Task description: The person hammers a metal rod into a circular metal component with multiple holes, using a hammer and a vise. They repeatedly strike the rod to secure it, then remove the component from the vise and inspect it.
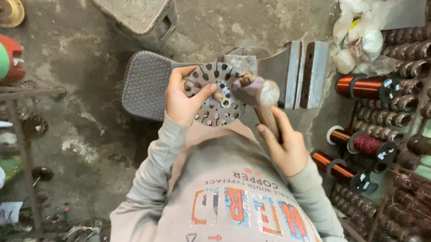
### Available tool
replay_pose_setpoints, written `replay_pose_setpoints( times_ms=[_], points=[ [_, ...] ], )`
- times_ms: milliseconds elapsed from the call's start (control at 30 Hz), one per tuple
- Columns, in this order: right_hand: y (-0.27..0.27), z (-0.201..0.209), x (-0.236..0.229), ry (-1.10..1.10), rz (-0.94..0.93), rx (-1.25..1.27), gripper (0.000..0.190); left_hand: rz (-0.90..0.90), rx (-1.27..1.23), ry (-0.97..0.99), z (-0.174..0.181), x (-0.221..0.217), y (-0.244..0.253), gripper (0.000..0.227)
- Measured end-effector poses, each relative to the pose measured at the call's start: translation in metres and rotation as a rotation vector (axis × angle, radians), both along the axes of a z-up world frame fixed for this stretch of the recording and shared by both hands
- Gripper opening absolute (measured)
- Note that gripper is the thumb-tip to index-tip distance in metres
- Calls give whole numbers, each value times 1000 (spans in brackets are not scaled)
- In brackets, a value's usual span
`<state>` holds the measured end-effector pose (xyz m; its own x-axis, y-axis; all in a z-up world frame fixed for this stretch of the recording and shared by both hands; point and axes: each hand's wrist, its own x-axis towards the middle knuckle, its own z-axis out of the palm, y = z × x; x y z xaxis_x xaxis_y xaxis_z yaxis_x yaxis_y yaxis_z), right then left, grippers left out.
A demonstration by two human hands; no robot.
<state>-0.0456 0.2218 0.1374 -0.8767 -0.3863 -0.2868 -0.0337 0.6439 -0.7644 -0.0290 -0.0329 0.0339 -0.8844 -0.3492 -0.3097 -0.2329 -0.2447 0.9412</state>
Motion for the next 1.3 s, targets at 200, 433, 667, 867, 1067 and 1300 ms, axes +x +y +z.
replay_pose_setpoints(
  times_ms=[200, 433, 667, 867, 1067, 1300],
  points=[
    [-5, 71, -12, -383, -303, -291, 56, -68, -26, 98, -5, -10, -7, 59],
    [-16, 72, 4, 170, -329, -488, 40, -166, -236, 122, -11, -8, -16, 62],
    [-28, -11, -22, -381, -294, -258, 50, -109, -327, 157, -11, -8, -11, 60],
    [-37, 79, -27, -243, -319, -245, 50, -131, -201, 141, -7, -11, -16, 60],
    [-47, 58, -19, 435, 38, 1, 35, -166, -271, 179, 5, -12, -17, 57],
    [-37, -18, -7, 188, -16, 90, 50, -120, -231, 80, 3, -3, -15, 54]
  ],
)
